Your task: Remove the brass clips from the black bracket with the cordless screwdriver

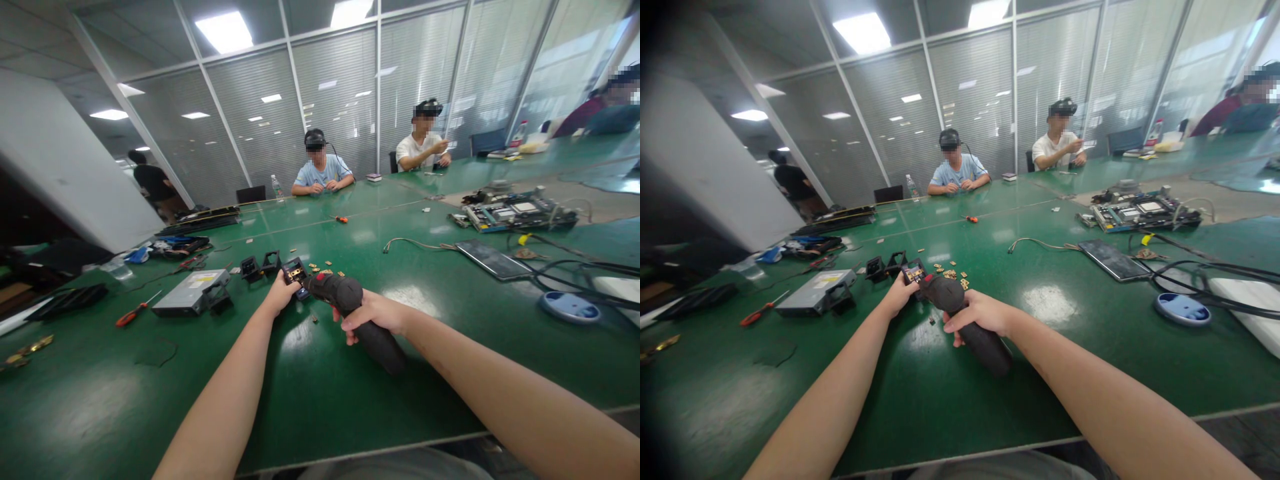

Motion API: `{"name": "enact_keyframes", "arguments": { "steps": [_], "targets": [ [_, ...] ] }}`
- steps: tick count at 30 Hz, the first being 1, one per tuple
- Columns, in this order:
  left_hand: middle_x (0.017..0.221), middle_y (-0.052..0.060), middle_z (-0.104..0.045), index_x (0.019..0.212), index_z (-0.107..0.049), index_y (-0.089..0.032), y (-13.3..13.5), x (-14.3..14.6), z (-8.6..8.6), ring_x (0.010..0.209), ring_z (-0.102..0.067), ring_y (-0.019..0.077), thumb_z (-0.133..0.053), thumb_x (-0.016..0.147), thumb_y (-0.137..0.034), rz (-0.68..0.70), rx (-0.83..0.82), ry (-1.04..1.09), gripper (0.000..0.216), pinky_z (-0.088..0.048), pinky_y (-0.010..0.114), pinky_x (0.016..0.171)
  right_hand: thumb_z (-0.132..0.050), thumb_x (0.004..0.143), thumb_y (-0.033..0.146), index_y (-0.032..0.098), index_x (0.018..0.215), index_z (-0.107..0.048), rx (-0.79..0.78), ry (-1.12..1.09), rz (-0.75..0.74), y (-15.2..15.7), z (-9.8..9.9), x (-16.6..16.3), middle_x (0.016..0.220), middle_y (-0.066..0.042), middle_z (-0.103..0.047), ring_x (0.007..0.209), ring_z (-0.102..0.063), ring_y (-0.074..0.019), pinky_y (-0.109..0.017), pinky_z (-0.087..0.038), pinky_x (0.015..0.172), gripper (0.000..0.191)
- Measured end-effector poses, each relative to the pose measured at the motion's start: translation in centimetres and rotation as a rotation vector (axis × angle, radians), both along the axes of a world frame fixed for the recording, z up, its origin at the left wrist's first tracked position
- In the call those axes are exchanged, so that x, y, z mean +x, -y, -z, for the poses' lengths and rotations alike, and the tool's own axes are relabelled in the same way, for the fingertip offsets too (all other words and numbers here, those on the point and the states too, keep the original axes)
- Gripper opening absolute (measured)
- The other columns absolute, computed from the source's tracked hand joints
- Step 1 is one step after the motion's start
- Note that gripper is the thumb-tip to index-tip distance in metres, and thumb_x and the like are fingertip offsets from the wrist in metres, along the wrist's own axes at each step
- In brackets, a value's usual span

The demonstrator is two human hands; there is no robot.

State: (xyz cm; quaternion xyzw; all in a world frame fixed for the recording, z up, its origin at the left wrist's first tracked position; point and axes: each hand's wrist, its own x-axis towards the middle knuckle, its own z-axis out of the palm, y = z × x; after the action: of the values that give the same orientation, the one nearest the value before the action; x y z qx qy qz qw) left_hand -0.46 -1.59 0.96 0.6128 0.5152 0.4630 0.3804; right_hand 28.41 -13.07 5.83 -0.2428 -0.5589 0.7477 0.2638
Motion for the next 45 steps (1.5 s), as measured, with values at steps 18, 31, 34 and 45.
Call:
{"name": "enact_keyframes", "arguments": {
  "steps": [18, 31, 34, 45],
  "targets": [
    [0.121, 0.010, -0.071, 0.125, -0.056, -0.018, -0.2, -0.7, 0.9, 0.110, -0.067, 0.0238, -0.073, 0.072, -0.019, 0.000, 0.011, 0.058, 0.056, -0.051, 0.042, 0.104, -0.085, 0.064, 0.023, 0.015, 0.116, -0.063, -0.045, 0.004, -0.038, 0.5, 0.2, -0.2, 0.097, -0.008, -0.074, 0.068, -0.075, -0.0217, -0.030, -0.057, 0.059, 0.058],
    [0.117, 0.009, -0.072, 0.121, -0.058, -0.019, 0.3, -0.4, 0.4, 0.108, -0.068, 0.0252, -0.074, 0.067, -0.019, -0.005, -0.007, 0.096, 0.056, -0.051, 0.043, 0.104, -0.082, 0.065, 0.025, 0.014, 0.107, -0.065, -0.011, -0.089, -0.002, -0.3, 1.5, -0.2, 0.086, -0.007, -0.075, 0.063, -0.073, -0.0212, -0.032, -0.056, 0.060, 0.047],
    [0.118, 0.009, -0.072, 0.121, -0.058, -0.018, 0.4, -0.3, 0.3, 0.108, -0.068, 0.0251, -0.074, 0.067, -0.019, -0.003, -0.008, 0.098, 0.057, -0.051, 0.043, 0.104, -0.082, 0.066, 0.025, 0.013, 0.106, -0.065, -0.007, -0.089, -0.005, -0.3, 1.5, -0.2, 0.083, -0.006, -0.074, 0.063, -0.074, -0.0214, -0.031, -0.056, 0.060, 0.045],
    [0.117, 0.010, -0.072, 0.118, -0.057, -0.018, 0.6, -0.1, 0.0, 0.109, -0.068, 0.0266, -0.075, 0.067, -0.018, -0.008, -0.020, 0.094, 0.054, -0.051, 0.045, 0.104, -0.084, 0.065, 0.022, 0.012, 0.103, -0.066, 0.019, -0.081, 0.000, 0.1, 0.8, -0.2, 0.080, -0.005, -0.074, 0.063, -0.074, -0.0216, -0.031, -0.056, 0.061, 0.043]
  ]
}}
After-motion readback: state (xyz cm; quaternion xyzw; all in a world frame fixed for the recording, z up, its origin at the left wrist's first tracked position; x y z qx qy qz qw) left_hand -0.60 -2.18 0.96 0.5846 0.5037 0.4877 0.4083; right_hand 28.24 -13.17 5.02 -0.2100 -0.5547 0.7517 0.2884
